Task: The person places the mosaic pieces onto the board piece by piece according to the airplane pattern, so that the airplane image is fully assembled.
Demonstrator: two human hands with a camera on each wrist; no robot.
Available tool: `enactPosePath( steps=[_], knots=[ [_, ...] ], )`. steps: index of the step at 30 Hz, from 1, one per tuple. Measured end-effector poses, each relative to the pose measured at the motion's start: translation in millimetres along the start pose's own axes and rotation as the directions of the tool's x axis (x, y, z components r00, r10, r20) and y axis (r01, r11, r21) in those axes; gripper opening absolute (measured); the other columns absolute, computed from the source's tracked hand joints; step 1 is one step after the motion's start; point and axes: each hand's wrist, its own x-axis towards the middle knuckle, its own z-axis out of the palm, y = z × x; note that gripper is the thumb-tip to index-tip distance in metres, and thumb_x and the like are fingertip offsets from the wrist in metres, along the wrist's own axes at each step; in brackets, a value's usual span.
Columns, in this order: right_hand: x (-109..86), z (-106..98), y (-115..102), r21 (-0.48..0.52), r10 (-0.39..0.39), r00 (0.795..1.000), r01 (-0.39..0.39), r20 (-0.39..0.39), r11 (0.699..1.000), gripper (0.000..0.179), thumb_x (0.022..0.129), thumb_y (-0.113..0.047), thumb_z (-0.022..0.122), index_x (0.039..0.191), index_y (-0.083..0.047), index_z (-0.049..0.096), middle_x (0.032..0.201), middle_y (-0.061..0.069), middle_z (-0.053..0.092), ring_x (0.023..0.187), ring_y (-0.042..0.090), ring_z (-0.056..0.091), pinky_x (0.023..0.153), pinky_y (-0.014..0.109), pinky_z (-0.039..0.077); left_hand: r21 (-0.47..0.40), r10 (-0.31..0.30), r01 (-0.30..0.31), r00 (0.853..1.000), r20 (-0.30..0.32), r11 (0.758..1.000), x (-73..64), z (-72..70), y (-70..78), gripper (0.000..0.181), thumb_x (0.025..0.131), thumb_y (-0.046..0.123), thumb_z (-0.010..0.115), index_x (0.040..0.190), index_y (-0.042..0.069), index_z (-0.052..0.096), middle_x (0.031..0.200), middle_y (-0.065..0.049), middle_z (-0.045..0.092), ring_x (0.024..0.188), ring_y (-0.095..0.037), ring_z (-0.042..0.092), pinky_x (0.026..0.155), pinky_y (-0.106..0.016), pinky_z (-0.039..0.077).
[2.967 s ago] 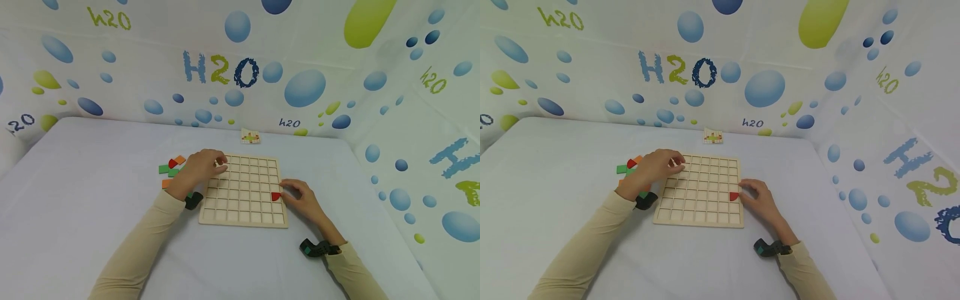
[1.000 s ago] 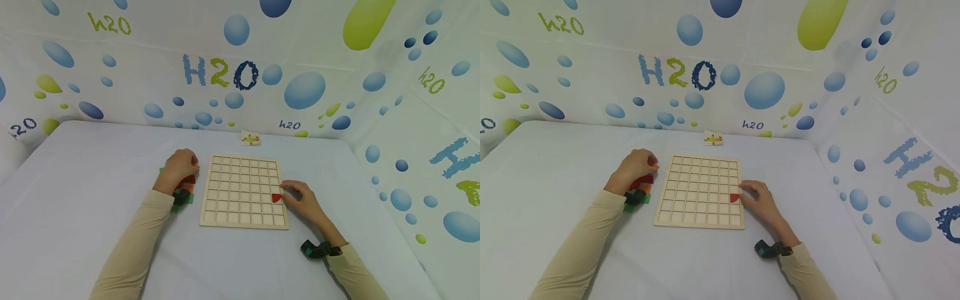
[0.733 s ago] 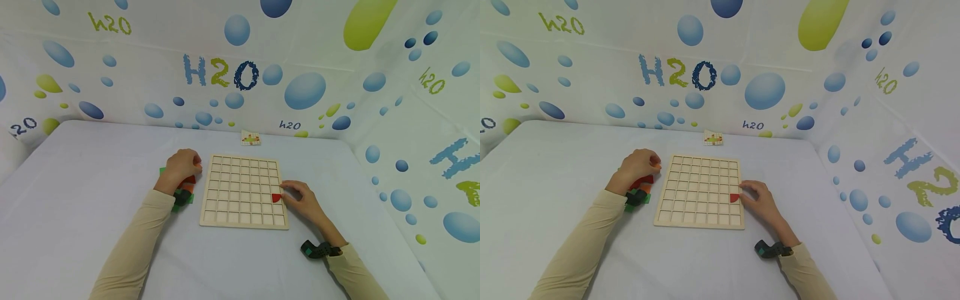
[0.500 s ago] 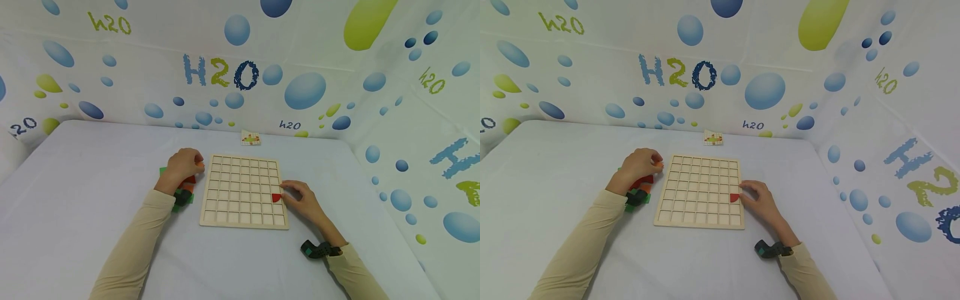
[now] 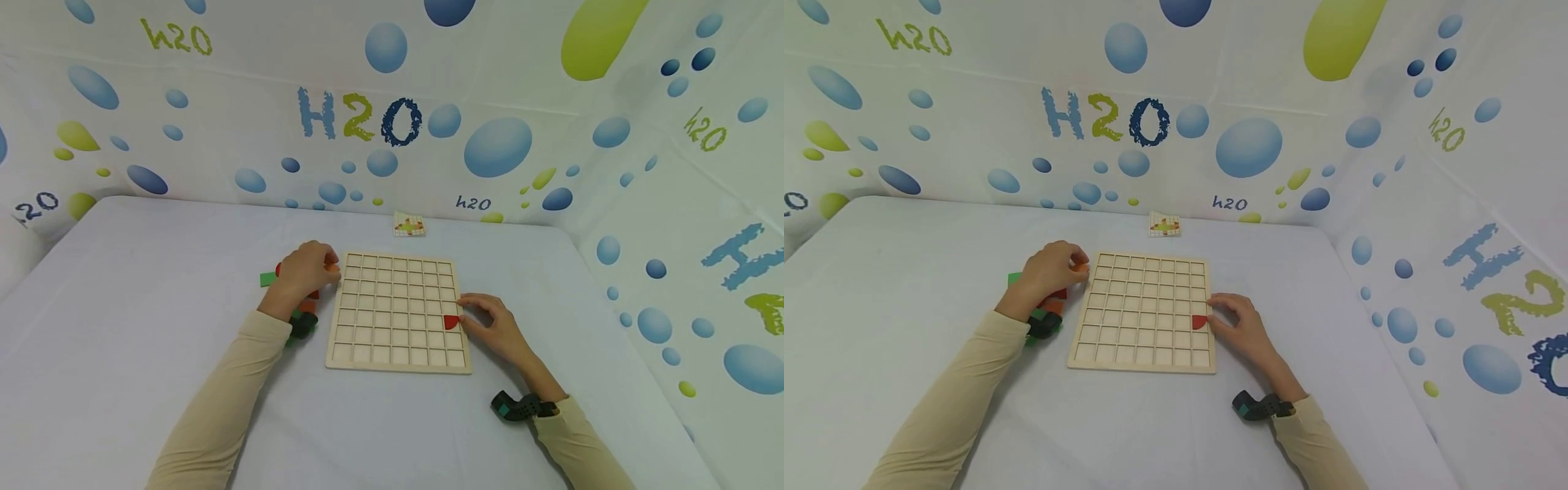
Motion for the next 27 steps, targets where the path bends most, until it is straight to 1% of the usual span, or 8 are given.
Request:
enactPosePath(
  steps=[6,7,8,14,20,27],
  knots=[
    [-0.2,0,2,0.013,0.005,1.000,-0.005,-0.002,1.000,0.030,0.090,-0.002,0.066,0.119,0.006,0.063,0.132,0.024,0.055,0.131,0.040,0.039,0.106,0.053,0.034,-0.005,0.006,-0.006,1.000,-0.004,1.000,0.2,3.2,4.5,0.031,0.086,0.020,0.070,0.109,0.001,0.067,0.102,-0.015,0.059,0.088,-0.028,0.055,0.071,-0.039,0.048],
    [-1.0,-1,-4,0.019,0.007,1.000,-0.007,0.000,1.000,0.030,0.090,0.000,0.065,0.119,0.008,0.062,0.132,0.026,0.055,0.131,0.042,0.039,0.106,0.055,0.034,-0.006,0.007,-0.007,1.000,-0.006,1.000,-0.3,3.6,5.8,0.030,0.086,0.020,0.070,0.109,0.001,0.067,0.102,-0.014,0.059,0.087,-0.028,0.055,0.071,-0.039,0.047],
    [-1.1,-1,-4,0.016,0.007,1.000,-0.007,0.001,1.000,0.030,0.090,0.000,0.065,0.119,0.008,0.062,0.132,0.026,0.054,0.130,0.042,0.039,0.106,0.055,0.035,-0.007,0.010,-0.010,1.000,-0.008,1.000,-0.8,4.0,7.3,0.030,0.086,0.020,0.070,0.109,0.002,0.067,0.102,-0.014,0.059,0.088,-0.028,0.054,0.072,-0.039,0.047],
    [-0.7,-2,-5,0.014,0.014,1.000,-0.014,0.008,1.000,0.030,0.091,0.000,0.064,0.120,0.009,0.062,0.132,0.027,0.054,0.130,0.042,0.039,0.106,0.055,0.035,-0.010,0.064,-0.064,0.998,-0.012,0.998,-2.8,4.7,18.2,0.027,0.085,0.018,0.069,0.106,0.002,0.068,0.100,-0.012,0.059,0.087,-0.026,0.054,0.071,-0.036,0.046],
    [-0.2,-2,-4,0.021,0.008,1.000,-0.009,0.012,1.000,0.030,0.091,0.000,0.064,0.120,0.009,0.061,0.132,0.027,0.053,0.130,0.042,0.039,0.105,0.055,0.035,-0.006,0.117,-0.117,0.993,-0.029,0.993,-6.9,1.8,31.4,0.026,0.085,0.020,0.071,0.106,0.005,0.069,0.104,-0.011,0.061,0.088,-0.025,0.057,0.071,-0.038,0.049],
    [0.3,-3,-4,0.022,0.013,1.000,-0.013,0.014,1.000,0.031,0.091,0.000,0.064,0.120,0.008,0.061,0.132,0.026,0.054,0.130,0.042,0.039,0.106,0.054,0.035,-0.004,0.192,-0.192,0.981,-0.036,0.981,-14.0,-1.8,48.2,0.026,0.084,0.018,0.071,0.106,0.004,0.070,0.104,-0.012,0.062,0.088,-0.025,0.060,0.071,-0.039,0.051]
  ],
)
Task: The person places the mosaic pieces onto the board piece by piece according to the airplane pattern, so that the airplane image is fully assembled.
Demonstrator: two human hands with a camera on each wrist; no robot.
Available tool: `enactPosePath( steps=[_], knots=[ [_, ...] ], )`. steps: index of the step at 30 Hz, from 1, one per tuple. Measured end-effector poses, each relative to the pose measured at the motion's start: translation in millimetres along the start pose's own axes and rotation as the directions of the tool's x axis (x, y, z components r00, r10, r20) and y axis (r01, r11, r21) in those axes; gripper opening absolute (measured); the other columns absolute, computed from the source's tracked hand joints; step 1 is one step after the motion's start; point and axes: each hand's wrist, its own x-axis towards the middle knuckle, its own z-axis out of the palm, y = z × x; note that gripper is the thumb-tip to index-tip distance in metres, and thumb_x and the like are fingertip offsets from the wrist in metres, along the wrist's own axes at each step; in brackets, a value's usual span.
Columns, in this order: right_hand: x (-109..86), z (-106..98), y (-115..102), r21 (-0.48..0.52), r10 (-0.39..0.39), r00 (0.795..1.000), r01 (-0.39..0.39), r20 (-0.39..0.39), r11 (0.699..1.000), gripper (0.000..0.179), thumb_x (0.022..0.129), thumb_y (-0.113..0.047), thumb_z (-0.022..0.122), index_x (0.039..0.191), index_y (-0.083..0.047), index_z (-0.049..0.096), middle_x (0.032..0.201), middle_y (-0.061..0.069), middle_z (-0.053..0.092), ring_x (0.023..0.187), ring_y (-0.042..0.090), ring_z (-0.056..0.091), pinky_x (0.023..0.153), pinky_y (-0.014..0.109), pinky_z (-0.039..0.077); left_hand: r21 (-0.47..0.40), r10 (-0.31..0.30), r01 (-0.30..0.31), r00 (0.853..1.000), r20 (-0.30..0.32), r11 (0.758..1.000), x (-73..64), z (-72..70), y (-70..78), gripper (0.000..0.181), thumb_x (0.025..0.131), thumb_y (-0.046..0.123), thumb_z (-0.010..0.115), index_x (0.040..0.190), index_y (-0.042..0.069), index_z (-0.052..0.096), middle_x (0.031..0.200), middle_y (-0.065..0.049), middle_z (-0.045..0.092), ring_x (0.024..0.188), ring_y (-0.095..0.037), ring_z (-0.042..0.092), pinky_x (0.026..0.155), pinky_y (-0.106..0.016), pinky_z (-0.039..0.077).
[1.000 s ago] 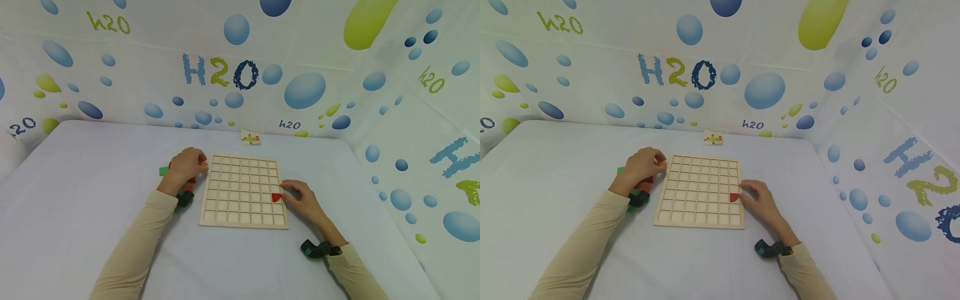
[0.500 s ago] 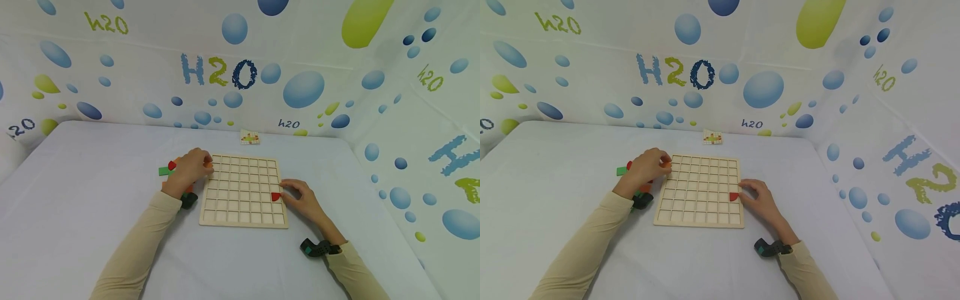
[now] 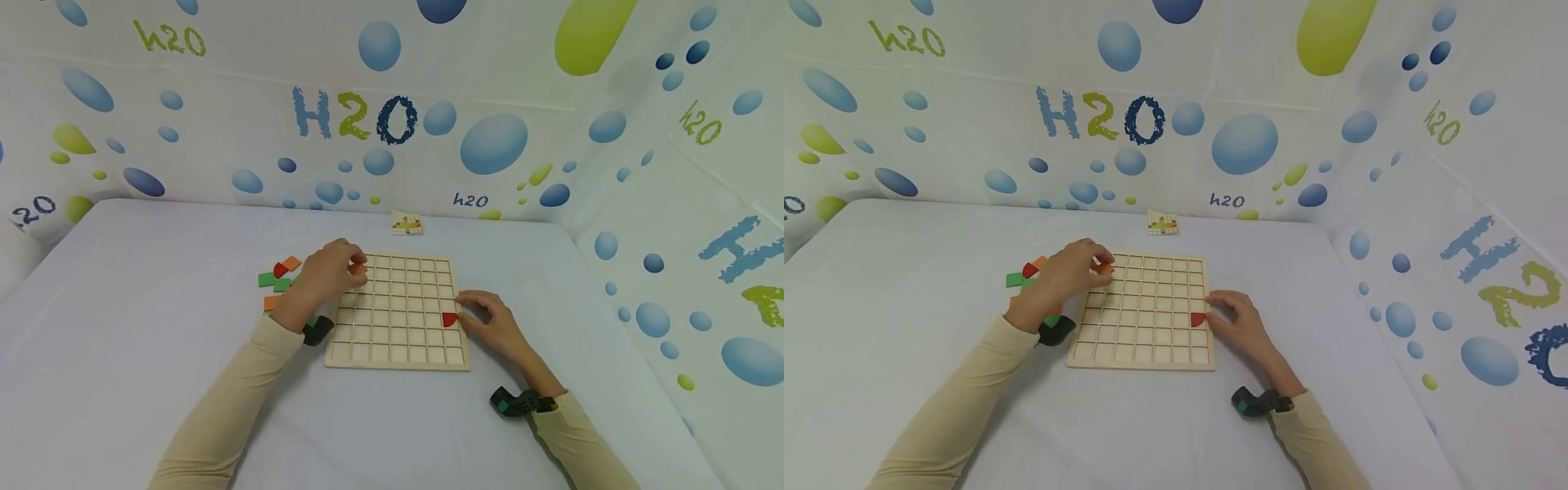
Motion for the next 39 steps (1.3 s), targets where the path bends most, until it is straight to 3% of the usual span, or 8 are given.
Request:
enactPosePath(
  steps=[10,16,25,30,36,39],
  knots=[
    [0.4,0,3,-0.006,-0.021,1.000,0.021,-0.002,1.000,0.031,0.091,0.000,0.064,0.121,0.008,0.061,0.132,0.026,0.054,0.129,0.041,0.040,0.104,0.055,0.035,-0.014,0.055,-0.055,0.998,-0.015,0.998,-2.4,2.5,14.5,0.021,0.084,0.016,0.072,0.102,0.006,0.070,0.099,-0.009,0.062,0.088,-0.022,0.061,0.072,-0.037,0.052],
    [0.9,-2,5,0.006,-0.050,0.999,0.050,-0.008,0.999,0.030,0.090,0.001,0.065,0.119,0.010,0.061,0.131,0.028,0.055,0.128,0.043,0.040,0.105,0.056,0.035,-0.012,0.075,-0.075,0.997,0.008,0.997,0.2,5.3,21.3,0.023,0.084,0.016,0.073,0.104,0.005,0.070,0.100,-0.009,0.062,0.086,-0.022,0.060,0.071,-0.037,0.052],
    [0.7,-2,4,0.013,-0.034,0.999,0.034,-0.001,0.999,0.030,0.090,0.001,0.065,0.119,0.009,0.062,0.131,0.027,0.055,0.128,0.041,0.041,0.105,0.054,0.036,-0.004,0.117,-0.116,0.992,0.041,0.993,2.2,12.7,27.3,0.024,0.085,0.015,0.069,0.107,0.005,0.070,0.103,-0.009,0.063,0.085,-0.021,0.059,0.071,-0.036,0.052],
    [0.9,-2,6,0.017,-0.057,0.998,0.058,-0.006,0.998,0.029,0.090,0.002,0.065,0.118,0.010,0.062,0.130,0.028,0.055,0.127,0.041,0.042,0.105,0.047,0.037,-0.006,0.144,-0.144,0.989,0.030,0.990,4.6,16.1,30.6,0.021,0.087,0.015,0.069,0.105,0.005,0.070,0.100,-0.008,0.063,0.083,-0.020,0.059,0.071,-0.036,0.052],
    [1.0,-3,7,0.019,-0.051,0.999,0.051,-0.004,0.999,0.030,0.090,0.001,0.065,0.119,0.009,0.062,0.131,0.026,0.055,0.128,0.040,0.042,0.105,0.027,0.036,-0.013,0.159,-0.158,0.986,0.054,0.987,9.4,20.0,36.2,0.023,0.086,0.015,0.071,0.107,0.005,0.069,0.099,-0.007,0.062,0.084,-0.020,0.059,0.071,-0.036,0.051],
    [1.5,-3,7,0.016,-0.049,0.999,0.049,-0.003,0.999,0.030,0.090,0.000,0.065,0.119,0.009,0.062,0.131,0.026,0.055,0.128,0.039,0.042,0.106,0.034,0.036,-0.013,0.172,-0.171,0.983,0.066,0.985,12.2,22.8,38.7,0.024,0.086,0.016,0.070,0.108,0.005,0.069,0.101,-0.007,0.062,0.086,-0.020,0.059,0.073,-0.036,0.052]
  ],
)
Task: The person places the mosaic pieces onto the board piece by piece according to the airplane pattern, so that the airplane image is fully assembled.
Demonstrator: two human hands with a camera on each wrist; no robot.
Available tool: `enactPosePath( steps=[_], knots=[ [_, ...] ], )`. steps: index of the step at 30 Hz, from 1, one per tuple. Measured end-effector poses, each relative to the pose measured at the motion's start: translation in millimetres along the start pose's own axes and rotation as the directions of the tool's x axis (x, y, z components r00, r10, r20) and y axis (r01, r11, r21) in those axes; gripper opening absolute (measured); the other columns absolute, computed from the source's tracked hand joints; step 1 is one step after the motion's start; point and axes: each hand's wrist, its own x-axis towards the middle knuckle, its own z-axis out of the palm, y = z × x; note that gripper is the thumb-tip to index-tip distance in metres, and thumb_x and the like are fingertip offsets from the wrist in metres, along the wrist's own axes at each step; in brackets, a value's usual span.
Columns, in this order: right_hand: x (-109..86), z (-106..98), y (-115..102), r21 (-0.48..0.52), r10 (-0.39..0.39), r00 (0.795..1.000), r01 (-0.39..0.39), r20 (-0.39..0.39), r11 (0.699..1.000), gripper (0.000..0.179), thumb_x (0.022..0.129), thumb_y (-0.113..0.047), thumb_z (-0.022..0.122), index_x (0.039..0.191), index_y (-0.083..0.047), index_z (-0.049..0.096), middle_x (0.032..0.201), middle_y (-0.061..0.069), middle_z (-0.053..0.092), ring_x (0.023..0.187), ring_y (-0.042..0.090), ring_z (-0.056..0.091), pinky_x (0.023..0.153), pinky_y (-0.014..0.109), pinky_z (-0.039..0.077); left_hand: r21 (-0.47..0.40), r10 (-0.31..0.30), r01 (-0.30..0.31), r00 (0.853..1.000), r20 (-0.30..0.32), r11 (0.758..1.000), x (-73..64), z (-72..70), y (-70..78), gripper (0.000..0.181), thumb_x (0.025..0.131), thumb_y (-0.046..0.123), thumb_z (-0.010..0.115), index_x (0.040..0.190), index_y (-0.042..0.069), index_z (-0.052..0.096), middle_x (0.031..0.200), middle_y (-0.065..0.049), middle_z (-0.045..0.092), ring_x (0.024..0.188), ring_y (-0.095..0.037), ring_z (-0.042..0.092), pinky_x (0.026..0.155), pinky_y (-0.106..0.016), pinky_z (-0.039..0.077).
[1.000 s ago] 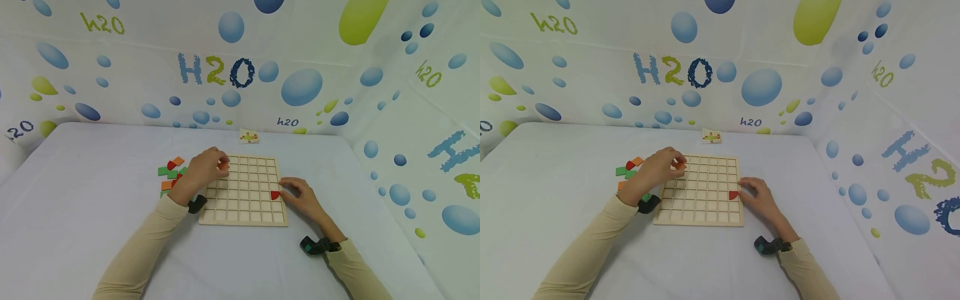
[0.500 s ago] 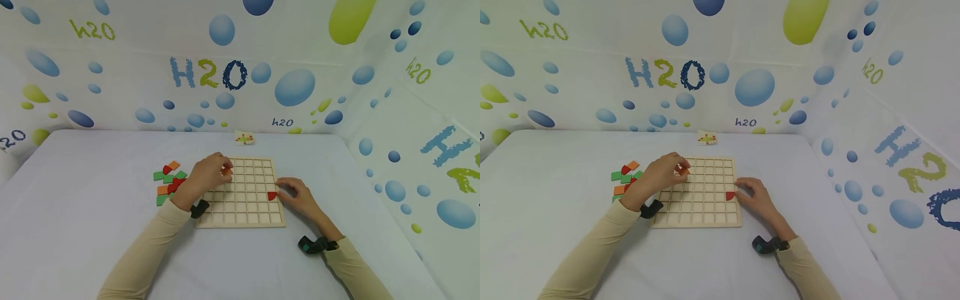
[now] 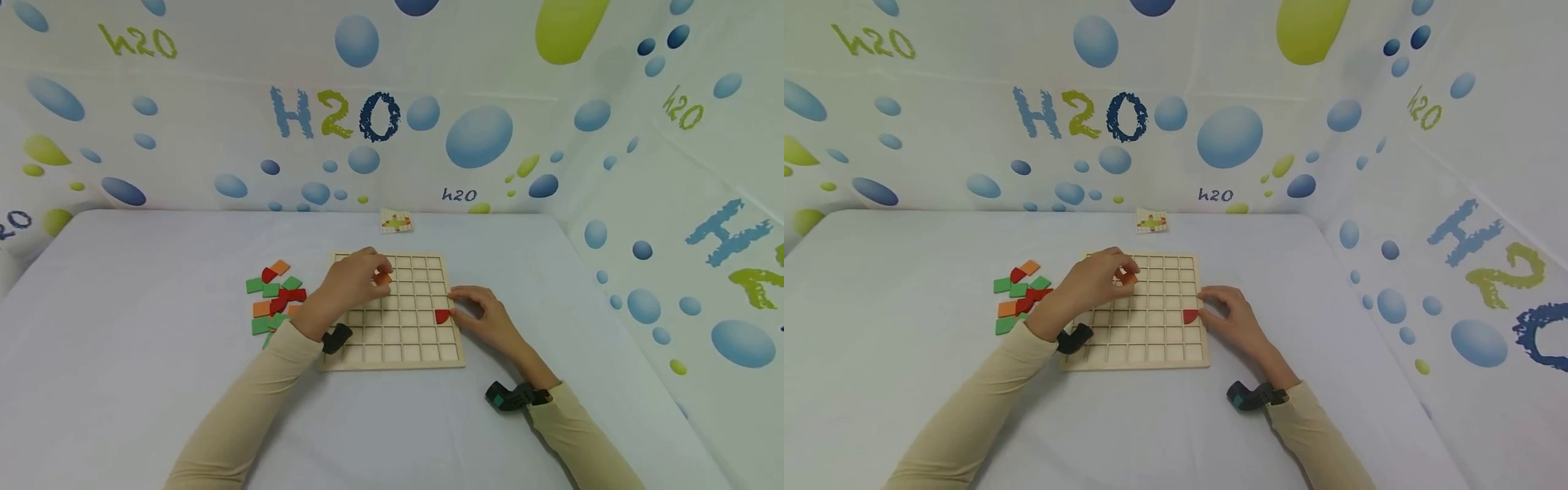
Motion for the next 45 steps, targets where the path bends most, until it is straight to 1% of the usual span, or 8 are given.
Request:
enactPosePath(
  steps=[4,9,13,19,28,34,41,45],
  knots=[
    [1.2,1,0,-0.010,-0.004,1.000,0.004,-0.003,1.000,0.030,0.090,0.001,0.065,0.119,0.009,0.062,0.131,0.026,0.056,0.128,0.040,0.042,0.106,0.050,0.036,0.010,0.016,-0.016,1.000,0.007,1.000,4.8,3.4,2.4,0.024,0.086,0.016,0.069,0.108,0.006,0.070,0.102,-0.007,0.063,0.086,-0.019,0.059,0.073,-0.034,0.051],
    [2.0,2,1,-0.018,-0.004,1.000,0.004,-0.004,1.000,0.030,0.090,0.000,0.065,0.119,0.008,0.062,0.130,0.025,0.056,0.127,0.040,0.042,0.105,0.051,0.036,0.025,0.018,-0.019,0.999,0.041,1.000,11.2,9.4,5.5,0.027,0.087,0.017,0.069,0.111,0.006,0.069,0.104,-0.006,0.062,0.085,-0.017,0.058,0.071,-0.032,0.050],
    [1.6,2,0,-0.017,0.016,1.000,-0.016,-0.004,1.000,0.030,0.091,0.000,0.065,0.120,0.008,0.062,0.131,0.024,0.056,0.128,0.039,0.042,0.105,0.049,0.036,0.030,0.035,-0.036,0.998,0.048,0.999,16.1,14.9,8.7,0.025,0.086,0.017,0.069,0.110,0.007,0.069,0.104,-0.006,0.062,0.085,-0.017,0.058,0.070,-0.032,0.050],
    [1.1,0,1,-0.016,0.011,1.000,-0.011,-0.010,1.000,0.030,0.090,0.000,0.065,0.119,0.008,0.062,0.131,0.025,0.056,0.127,0.039,0.042,0.106,0.047,0.036,0.000,0.065,-0.065,0.996,0.063,0.998,24.9,21.6,17.3,0.022,0.087,0.015,0.067,0.108,0.008,0.069,0.102,-0.005,0.062,0.083,-0.016,0.058,0.069,-0.032,0.049],
    [1.1,0,4,-0.018,-0.020,1.000,0.020,-0.014,1.000,0.029,0.090,0.001,0.066,0.117,0.009,0.063,0.129,0.026,0.057,0.126,0.040,0.044,0.104,0.051,0.036,-0.024,0.063,-0.060,0.990,0.127,0.998,34.2,32.9,25.5,0.023,0.086,0.015,0.068,0.108,0.009,0.069,0.104,-0.004,0.062,0.084,-0.016,0.057,0.069,-0.029,0.048],
    [1.3,1,3,-0.018,0.006,1.000,-0.006,-0.009,1.000,0.029,0.090,0.001,0.065,0.118,0.009,0.062,0.130,0.026,0.057,0.127,0.040,0.043,0.105,0.052,0.036,-0.016,0.068,-0.066,0.987,0.145,0.998,38.3,42.1,26.9,0.022,0.085,0.015,0.070,0.106,0.009,0.069,0.102,-0.004,0.061,0.083,-0.016,0.056,0.067,-0.029,0.048],
    [5.5,7,37,-0.015,0.004,1.000,-0.005,-0.021,1.000,0.031,0.091,-0.003,0.066,0.121,0.004,0.063,0.133,0.022,0.056,0.130,0.039,0.040,0.106,0.055,0.034,0.011,0.087,-0.090,0.986,0.143,0.996,41.6,51.4,30.3,0.020,0.086,0.014,0.068,0.105,0.009,0.070,0.098,-0.004,0.062,0.083,-0.016,0.056,0.070,-0.030,0.048],
    [6.5,7,44,-0.021,-0.016,0.999,0.016,-0.028,1.000,0.030,0.090,-0.006,0.068,0.119,-0.002,0.066,0.131,0.016,0.059,0.129,0.033,0.043,0.107,0.052,0.035,0.008,0.099,-0.101,0.985,0.141,0.995,43.1,54.1,33.2,0.018,0.086,0.013,0.068,0.103,0.009,0.070,0.097,-0.005,0.063,0.083,-0.017,0.056,0.071,-0.031,0.048]
  ],
)
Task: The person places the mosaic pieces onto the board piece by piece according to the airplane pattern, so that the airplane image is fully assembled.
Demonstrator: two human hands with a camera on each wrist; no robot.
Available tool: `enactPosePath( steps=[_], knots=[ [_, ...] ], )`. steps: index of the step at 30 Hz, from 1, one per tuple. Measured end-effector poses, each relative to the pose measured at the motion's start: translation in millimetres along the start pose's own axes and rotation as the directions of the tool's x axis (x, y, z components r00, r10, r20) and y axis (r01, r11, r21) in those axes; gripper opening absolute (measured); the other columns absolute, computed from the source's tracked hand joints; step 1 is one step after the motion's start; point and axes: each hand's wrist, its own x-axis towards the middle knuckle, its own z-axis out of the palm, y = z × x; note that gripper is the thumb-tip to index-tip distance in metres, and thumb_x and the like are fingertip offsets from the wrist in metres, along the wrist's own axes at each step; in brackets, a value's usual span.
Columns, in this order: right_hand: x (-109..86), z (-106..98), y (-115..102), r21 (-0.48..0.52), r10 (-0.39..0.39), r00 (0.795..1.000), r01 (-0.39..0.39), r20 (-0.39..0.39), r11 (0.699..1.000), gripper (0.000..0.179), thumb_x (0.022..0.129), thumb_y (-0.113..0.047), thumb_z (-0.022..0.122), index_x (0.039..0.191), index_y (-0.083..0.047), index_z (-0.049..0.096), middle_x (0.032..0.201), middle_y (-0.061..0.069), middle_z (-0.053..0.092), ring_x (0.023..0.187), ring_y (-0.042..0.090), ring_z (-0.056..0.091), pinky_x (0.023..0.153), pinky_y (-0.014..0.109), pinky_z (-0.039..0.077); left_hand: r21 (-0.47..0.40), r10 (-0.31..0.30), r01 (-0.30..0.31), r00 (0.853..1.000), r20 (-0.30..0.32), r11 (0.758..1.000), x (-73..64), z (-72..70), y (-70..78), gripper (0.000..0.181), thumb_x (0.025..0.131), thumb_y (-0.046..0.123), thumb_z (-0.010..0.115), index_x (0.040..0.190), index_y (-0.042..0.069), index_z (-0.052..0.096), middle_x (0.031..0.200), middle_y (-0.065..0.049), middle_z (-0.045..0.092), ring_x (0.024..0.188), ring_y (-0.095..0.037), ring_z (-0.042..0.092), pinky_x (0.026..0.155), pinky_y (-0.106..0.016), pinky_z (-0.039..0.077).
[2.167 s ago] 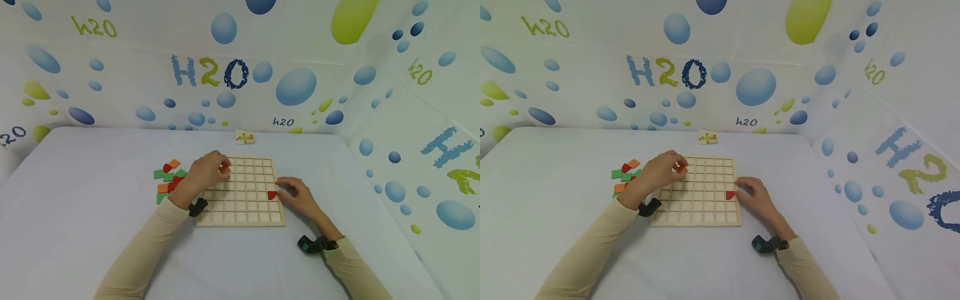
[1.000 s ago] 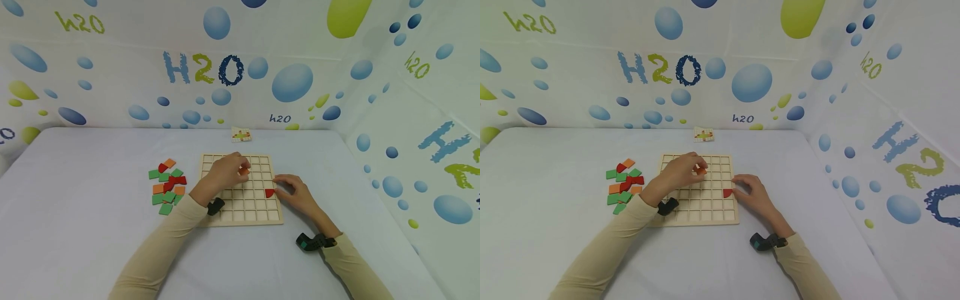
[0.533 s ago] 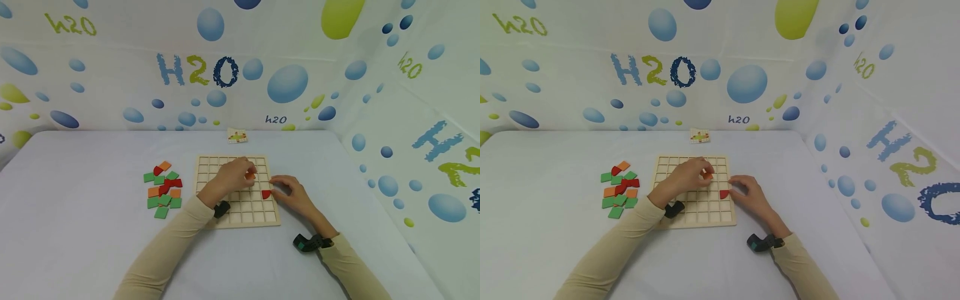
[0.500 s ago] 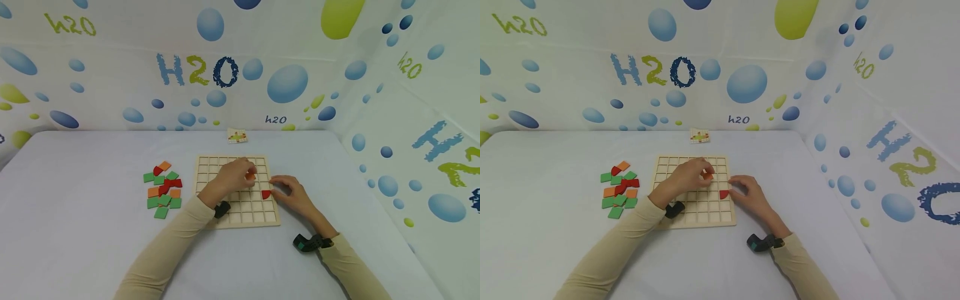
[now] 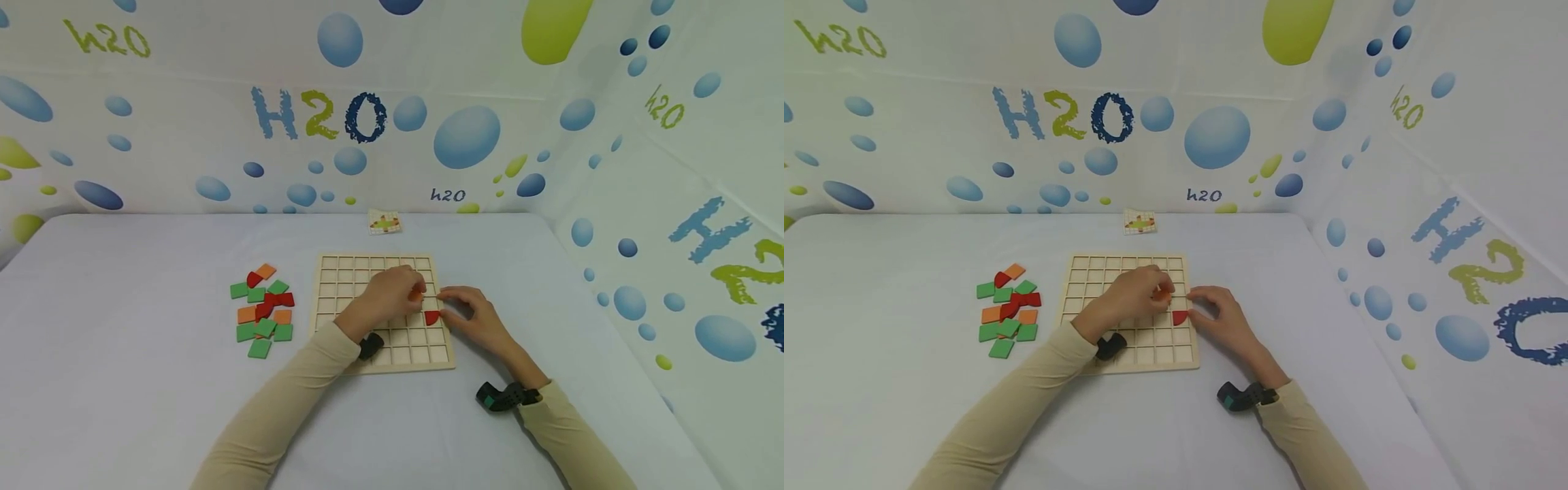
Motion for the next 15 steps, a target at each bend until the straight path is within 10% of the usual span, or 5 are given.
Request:
enactPosePath(
  steps=[15],
  knots=[
    [0.2,-1.4,-0.3,-0.009,-0.032,0.999,0.032,-0.007,0.999,0.028,0.089,-0.006,0.069,0.117,-0.003,0.067,0.128,0.014,0.061,0.126,0.032,0.046,0.106,0.051,0.035,-0.034,0.003,-0.001,0.999,0.045,0.999,3.4,3.2,-0.7,0.022,0.086,0.013,0.066,0.106,0.007,0.068,0.103,-0.006,0.062,0.091,-0.019,0.057,0.078,-0.033,0.049]
  ],
)
